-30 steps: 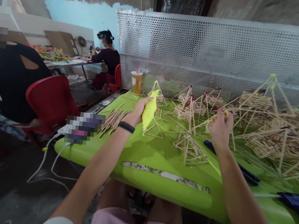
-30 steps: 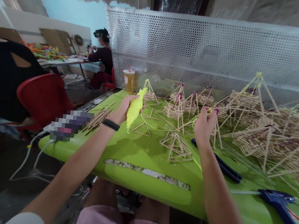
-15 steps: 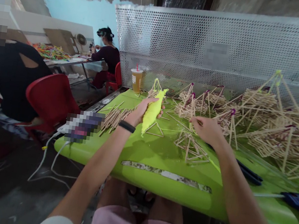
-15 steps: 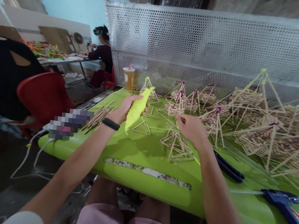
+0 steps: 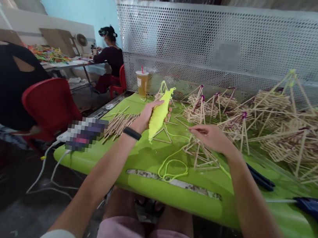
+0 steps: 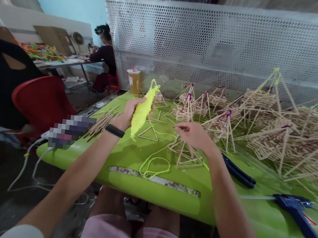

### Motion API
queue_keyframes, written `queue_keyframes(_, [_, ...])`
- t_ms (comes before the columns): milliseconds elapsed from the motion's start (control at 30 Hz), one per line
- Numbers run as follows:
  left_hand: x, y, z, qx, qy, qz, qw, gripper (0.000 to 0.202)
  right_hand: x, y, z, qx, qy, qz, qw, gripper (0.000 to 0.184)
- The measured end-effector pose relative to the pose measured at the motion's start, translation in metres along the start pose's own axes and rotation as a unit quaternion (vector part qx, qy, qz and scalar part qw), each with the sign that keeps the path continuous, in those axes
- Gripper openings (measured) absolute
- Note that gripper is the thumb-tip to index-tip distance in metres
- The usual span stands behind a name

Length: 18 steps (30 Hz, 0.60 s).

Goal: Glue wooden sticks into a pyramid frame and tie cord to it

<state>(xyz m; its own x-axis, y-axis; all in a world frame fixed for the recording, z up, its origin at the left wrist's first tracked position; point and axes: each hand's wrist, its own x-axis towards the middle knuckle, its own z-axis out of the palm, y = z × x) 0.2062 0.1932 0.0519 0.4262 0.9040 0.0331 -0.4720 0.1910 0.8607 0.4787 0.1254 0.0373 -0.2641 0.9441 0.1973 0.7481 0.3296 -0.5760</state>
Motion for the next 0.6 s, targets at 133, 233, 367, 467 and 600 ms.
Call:
queue_keyframes(133, [0.001,0.000,-0.002,-0.015,0.005,0.014,1.000,0.037,0.010,0.016,0.005,-0.031,0.059,-0.014,0.998,0.022])
queue_keyframes(233, [0.002,0.000,-0.002,-0.028,0.006,0.017,0.999,0.040,0.015,0.017,0.020,-0.046,0.025,-0.023,0.998,0.020])
queue_keyframes(367, [-0.003,0.002,-0.001,-0.061,-0.025,0.030,0.997,0.036,0.018,0.012,0.047,-0.073,0.015,-0.060,0.995,0.040])
queue_keyframes(467, [-0.010,0.004,0.002,-0.080,-0.059,0.037,0.994,0.034,0.018,0.003,0.063,-0.033,0.029,-0.078,0.996,0.058])
queue_keyframes(600, [-0.017,0.003,0.006,-0.072,-0.066,0.025,0.995,0.042,0.017,-0.015,0.076,0.040,0.040,-0.088,0.995,0.067])
